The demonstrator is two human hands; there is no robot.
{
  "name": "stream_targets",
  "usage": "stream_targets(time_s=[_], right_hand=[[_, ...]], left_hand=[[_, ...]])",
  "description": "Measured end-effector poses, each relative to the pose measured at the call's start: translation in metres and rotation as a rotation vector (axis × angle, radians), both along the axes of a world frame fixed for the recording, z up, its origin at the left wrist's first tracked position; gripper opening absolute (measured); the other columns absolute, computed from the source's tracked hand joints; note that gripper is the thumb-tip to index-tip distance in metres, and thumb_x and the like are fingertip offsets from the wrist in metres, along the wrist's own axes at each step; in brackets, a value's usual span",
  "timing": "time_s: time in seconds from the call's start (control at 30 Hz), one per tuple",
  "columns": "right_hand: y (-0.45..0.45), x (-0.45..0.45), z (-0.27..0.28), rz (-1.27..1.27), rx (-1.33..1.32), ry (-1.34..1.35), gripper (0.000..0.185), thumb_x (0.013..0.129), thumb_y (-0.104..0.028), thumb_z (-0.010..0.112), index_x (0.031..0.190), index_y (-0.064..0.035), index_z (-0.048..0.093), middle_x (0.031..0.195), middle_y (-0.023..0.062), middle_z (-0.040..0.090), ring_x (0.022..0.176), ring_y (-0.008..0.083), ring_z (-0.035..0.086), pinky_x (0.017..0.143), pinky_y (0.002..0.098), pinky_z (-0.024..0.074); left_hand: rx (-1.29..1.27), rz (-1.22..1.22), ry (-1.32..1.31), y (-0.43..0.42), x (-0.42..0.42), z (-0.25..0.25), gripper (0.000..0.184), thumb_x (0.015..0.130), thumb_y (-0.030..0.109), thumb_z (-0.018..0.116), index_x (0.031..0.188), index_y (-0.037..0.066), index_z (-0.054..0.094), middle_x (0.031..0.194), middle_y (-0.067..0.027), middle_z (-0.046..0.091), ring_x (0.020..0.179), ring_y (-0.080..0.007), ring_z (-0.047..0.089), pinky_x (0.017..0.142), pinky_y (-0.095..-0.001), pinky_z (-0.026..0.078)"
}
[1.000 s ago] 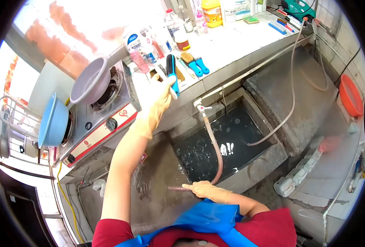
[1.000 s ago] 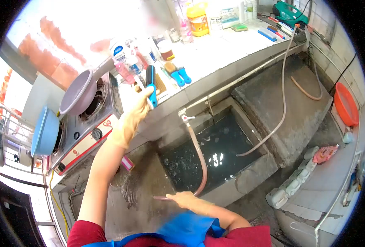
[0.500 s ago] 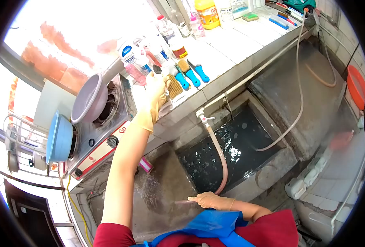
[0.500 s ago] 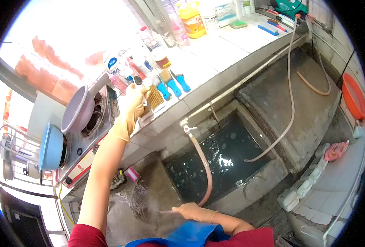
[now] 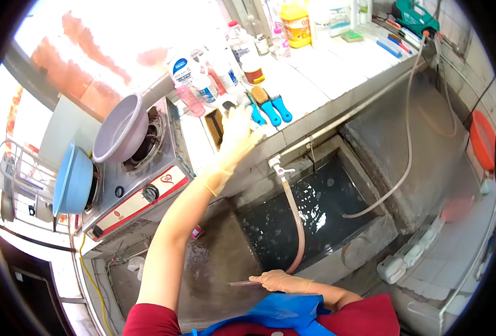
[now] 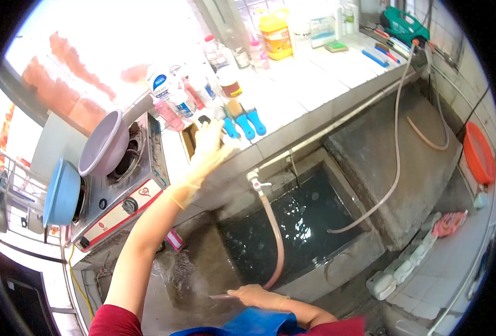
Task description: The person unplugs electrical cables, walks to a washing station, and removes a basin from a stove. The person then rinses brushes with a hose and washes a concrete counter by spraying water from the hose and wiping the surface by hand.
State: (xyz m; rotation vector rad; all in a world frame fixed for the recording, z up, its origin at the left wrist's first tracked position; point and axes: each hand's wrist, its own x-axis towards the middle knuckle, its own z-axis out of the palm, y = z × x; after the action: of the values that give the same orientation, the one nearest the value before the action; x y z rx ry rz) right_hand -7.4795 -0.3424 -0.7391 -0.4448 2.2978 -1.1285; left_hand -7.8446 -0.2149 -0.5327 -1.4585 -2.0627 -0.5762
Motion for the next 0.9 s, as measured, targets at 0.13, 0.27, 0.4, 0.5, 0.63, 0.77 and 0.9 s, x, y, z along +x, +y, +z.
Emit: stream_targets(time_s=[0.13, 0.27, 0.4, 0.5, 0.63, 0.77, 0.9], right_hand=[[0.007, -0.007, 0.03, 0.013, 0.006, -0.135, 0.056, 0.087, -0.011, 0.048, 0.142, -0.0214, 0.047, 0.107, 0.0182, 0.066, 0.094, 0.0376, 0.064, 0.075, 0.0475, 0.0499], [0.008, -0.003, 0.022, 0.025, 0.008, -0.182, 0.059, 0.091, -0.011, 0.045, 0.148, -0.0249, 0.04, 0.108, 0.0181, 0.066, 0.093, 0.0374, 0.065, 0.076, 0.047, 0.0495], [0.009, -0.006, 0.025, 0.045, 0.021, -0.206, 0.058, 0.091, -0.012, 0.046, 0.147, -0.0245, 0.041, 0.114, 0.0188, 0.064, 0.098, 0.0378, 0.064, 0.081, 0.0464, 0.0494], [0.005, -0.003, 0.012, 0.038, 0.023, -0.169, 0.057, 0.09, -0.012, 0.045, 0.146, -0.0232, 0.043, 0.11, 0.0176, 0.066, 0.096, 0.0377, 0.064, 0.078, 0.0467, 0.0495], [0.0, -0.004, 0.008, 0.038, 0.014, -0.098, 0.056, 0.09, -0.012, 0.045, 0.145, -0.0224, 0.044, 0.102, 0.0159, 0.067, 0.091, 0.0373, 0.065, 0.073, 0.0469, 0.0498], [0.005, -0.007, 0.018, 0.033, -0.004, -0.153, 0.056, 0.09, -0.012, 0.046, 0.145, -0.0224, 0.044, 0.101, 0.0162, 0.067, 0.092, 0.0372, 0.065, 0.074, 0.0469, 0.0499], [0.002, -0.006, 0.014, 0.048, -0.015, -0.153, 0.057, 0.094, -0.011, 0.045, 0.149, -0.0228, 0.038, 0.115, 0.0205, 0.063, 0.104, 0.0395, 0.061, 0.085, 0.0472, 0.0482]], left_hand=[[-0.163, 0.018, -0.242, -0.007, 0.008, 0.003, 0.033, 0.083, 0.026, 0.067, 0.108, 0.005, 0.062, 0.105, -0.0147, 0.057, 0.103, -0.0374, 0.055, 0.089, -0.0544, 0.038], [-0.154, 0.045, -0.244, -0.008, 0.008, 0.016, 0.022, 0.083, 0.017, 0.061, 0.101, 0.005, 0.062, 0.101, -0.0123, 0.058, 0.099, -0.0347, 0.057, 0.089, -0.0556, 0.038], [-0.189, -0.048, -0.087, -0.008, 0.001, 0.02, 0.018, 0.084, 0.014, 0.059, 0.099, 0.006, 0.063, 0.1, -0.0129, 0.06, 0.095, -0.0354, 0.059, 0.091, -0.0545, 0.038], [-0.321, -0.073, -0.075, -0.009, -0.003, 0.026, 0.019, 0.085, 0.013, 0.057, 0.101, 0.005, 0.062, 0.104, -0.0144, 0.061, 0.1, -0.0365, 0.059, 0.097, -0.0556, 0.036], [-0.105, -0.114, 0.303, -0.005, -0.007, 0.022, 0.021, 0.087, 0.019, 0.059, 0.104, 0.008, 0.062, 0.099, -0.0094, 0.06, 0.106, -0.028, 0.054, 0.092, -0.0503, 0.038], [-0.487, -0.136, -0.167, -0.005, -0.011, 0.029, 0.028, 0.088, 0.021, 0.06, 0.109, 0.002, 0.06, 0.106, -0.0167, 0.06, 0.105, -0.0352, 0.057, 0.093, -0.0495, 0.042], [-0.27, -0.206, -0.383, -0.016, -0.002, 0.042, 0.037, 0.091, 0.025, 0.061, 0.114, -0.004, 0.058, 0.107, -0.022, 0.06, 0.103, -0.0399, 0.058, 0.089, -0.045, 0.046]])
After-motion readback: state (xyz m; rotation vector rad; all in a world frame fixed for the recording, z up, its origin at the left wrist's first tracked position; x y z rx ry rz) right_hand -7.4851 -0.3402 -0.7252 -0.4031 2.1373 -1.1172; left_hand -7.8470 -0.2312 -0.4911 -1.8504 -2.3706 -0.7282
